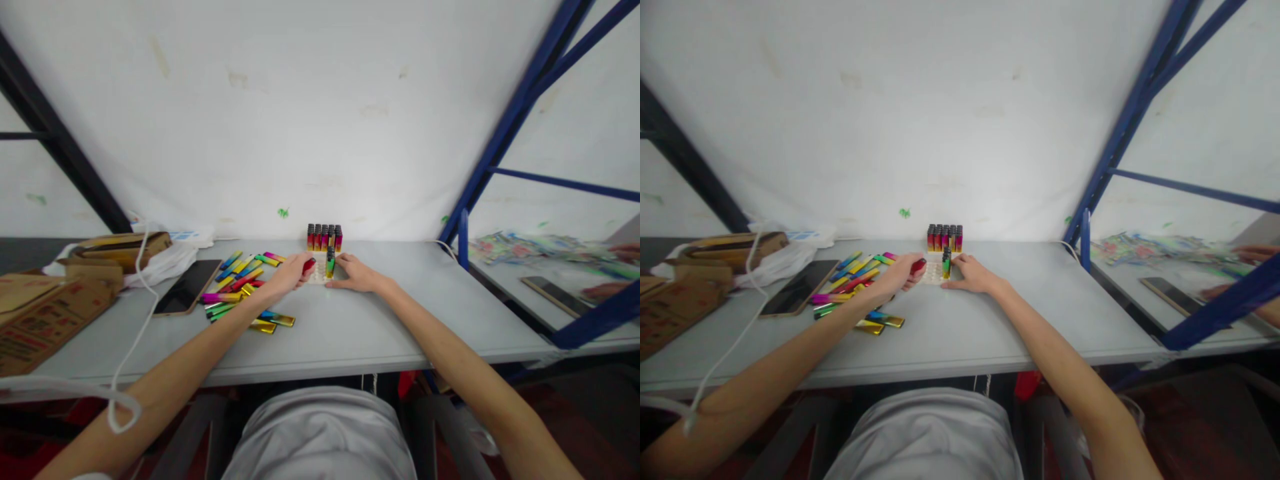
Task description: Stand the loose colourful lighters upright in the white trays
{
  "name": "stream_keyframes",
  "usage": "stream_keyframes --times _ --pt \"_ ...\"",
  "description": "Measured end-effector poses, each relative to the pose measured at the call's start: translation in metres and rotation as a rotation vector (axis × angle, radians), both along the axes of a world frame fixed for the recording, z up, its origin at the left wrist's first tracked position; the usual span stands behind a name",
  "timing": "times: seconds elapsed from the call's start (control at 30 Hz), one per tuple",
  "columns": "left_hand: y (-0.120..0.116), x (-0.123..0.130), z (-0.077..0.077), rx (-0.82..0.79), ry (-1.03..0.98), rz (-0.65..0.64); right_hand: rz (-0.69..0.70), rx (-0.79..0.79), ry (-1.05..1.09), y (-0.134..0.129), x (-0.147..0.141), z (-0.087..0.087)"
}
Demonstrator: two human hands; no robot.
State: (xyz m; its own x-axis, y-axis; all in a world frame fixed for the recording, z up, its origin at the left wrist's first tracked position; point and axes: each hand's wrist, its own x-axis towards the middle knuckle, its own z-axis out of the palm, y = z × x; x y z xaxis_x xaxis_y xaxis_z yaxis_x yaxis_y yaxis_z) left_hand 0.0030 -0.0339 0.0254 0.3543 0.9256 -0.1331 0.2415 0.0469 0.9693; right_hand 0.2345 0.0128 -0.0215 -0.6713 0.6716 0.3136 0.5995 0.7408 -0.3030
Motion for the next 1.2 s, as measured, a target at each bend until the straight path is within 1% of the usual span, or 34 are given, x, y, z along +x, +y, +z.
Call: stream_keyframes --times 0.23,0.47,0.57,0.63,0.73,0.87,0.93,1.07,1.2 --pt "-0.008 0.003 -0.001 0.072 0.028 0.038 0.008 0.008 -0.01 0.001 0.0 0.0" --pt "0.001 0.003 -0.001 -0.057 -0.066 0.052 -0.001 -0.004 0.003 -0.001 -0.001 0.0" --pt "0.0 0.003 -0.002 -0.041 -0.145 0.033 0.001 -0.004 0.029 -0.001 -0.001 0.0" --pt "-0.002 0.002 -0.004 0.031 -0.188 0.015 0.003 -0.003 0.04 -0.001 -0.001 0.0" --pt "-0.003 0.002 -0.008 0.219 -0.179 -0.021 0.011 0.0 0.046 -0.001 -0.002 -0.001" --pt "0.001 -0.001 -0.014 0.524 -0.031 -0.04 0.021 0.017 0.05 0.0 -0.002 -0.001" --pt "0.003 -0.003 -0.016 0.622 0.043 -0.029 0.018 0.021 0.052 0.0 -0.002 -0.003" --pt "0.004 -0.006 -0.017 0.688 0.125 -0.046 0.019 0.033 0.05 0.001 -0.003 -0.005" --pt "0.003 -0.005 -0.017 0.714 0.14 -0.086 0.024 0.042 0.044 0.0 -0.004 -0.005"
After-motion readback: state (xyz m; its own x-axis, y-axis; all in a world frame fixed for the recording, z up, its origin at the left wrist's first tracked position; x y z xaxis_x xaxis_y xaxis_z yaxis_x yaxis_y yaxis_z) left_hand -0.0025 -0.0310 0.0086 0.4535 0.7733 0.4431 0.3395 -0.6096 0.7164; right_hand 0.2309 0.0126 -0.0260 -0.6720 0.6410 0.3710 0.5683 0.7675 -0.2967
